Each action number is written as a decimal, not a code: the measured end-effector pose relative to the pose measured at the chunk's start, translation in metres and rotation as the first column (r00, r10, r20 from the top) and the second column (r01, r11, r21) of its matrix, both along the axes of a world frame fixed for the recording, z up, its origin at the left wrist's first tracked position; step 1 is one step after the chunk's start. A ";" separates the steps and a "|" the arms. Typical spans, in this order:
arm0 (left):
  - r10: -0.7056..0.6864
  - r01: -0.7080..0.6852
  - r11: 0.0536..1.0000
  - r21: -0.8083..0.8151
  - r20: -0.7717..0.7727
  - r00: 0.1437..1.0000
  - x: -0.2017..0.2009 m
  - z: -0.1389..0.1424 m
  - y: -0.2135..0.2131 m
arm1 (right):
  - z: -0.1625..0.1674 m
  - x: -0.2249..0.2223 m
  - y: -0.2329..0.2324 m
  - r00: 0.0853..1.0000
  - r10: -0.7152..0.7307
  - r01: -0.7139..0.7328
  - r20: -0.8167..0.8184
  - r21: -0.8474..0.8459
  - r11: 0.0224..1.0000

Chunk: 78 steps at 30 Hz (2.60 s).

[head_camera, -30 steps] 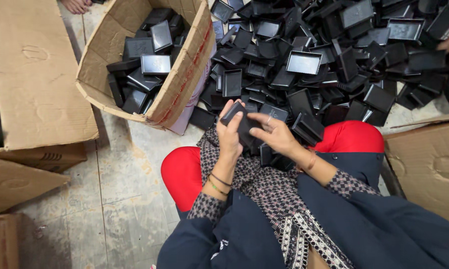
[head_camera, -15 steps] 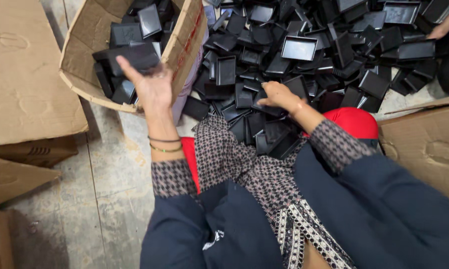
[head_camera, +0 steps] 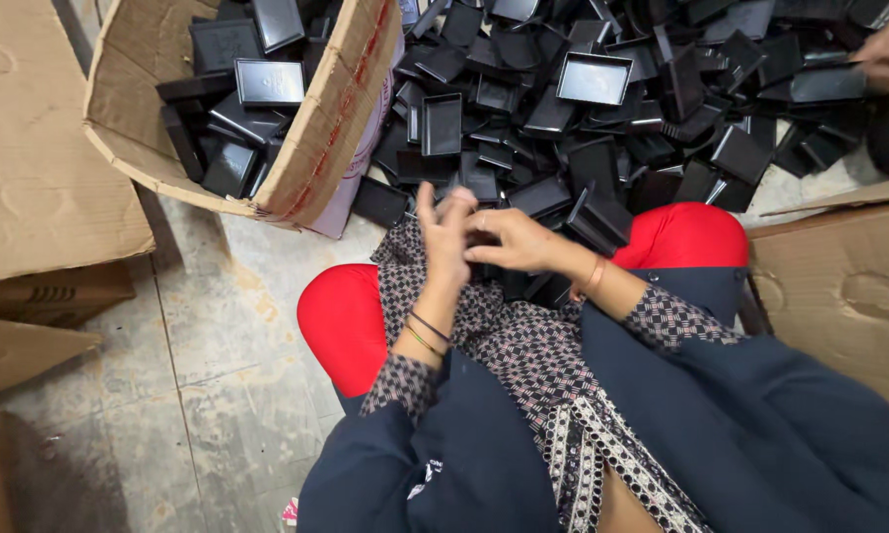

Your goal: The person sits on the floor and repeatedly picks up small black electronic components from a large pile. They inspect each item by turning it over in their hands and then place it into a cardboard box to their left. The process continues throughout the clip.

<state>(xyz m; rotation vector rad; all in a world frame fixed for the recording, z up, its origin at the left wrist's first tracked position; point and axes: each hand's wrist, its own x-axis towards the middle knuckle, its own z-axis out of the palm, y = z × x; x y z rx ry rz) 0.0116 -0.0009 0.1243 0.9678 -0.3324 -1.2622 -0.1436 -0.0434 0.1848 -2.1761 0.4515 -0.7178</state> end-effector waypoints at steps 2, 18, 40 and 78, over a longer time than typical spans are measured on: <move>0.117 -0.135 0.987 -0.091 -0.182 0.976 0.036 0.013 -0.020 | -0.002 0.009 -0.015 0.955 -0.232 0.276 -0.185 0.266 0.924; 0.019 0.016 0.991 0.133 -0.258 0.966 0.085 0.004 0.032 | -0.047 -0.033 -0.047 0.567 -0.167 0.196 -0.807 -0.065 0.978; 0.020 0.002 0.994 0.114 -0.193 0.981 0.099 -0.007 0.029 | -0.057 -0.023 -0.029 0.767 -0.002 0.009 -0.641 0.007 1.000; -0.026 0.058 0.996 0.071 -0.385 0.923 0.007 0.047 -0.022 | 0.039 -0.008 0.053 0.948 -0.317 0.315 0.035 -0.258 0.913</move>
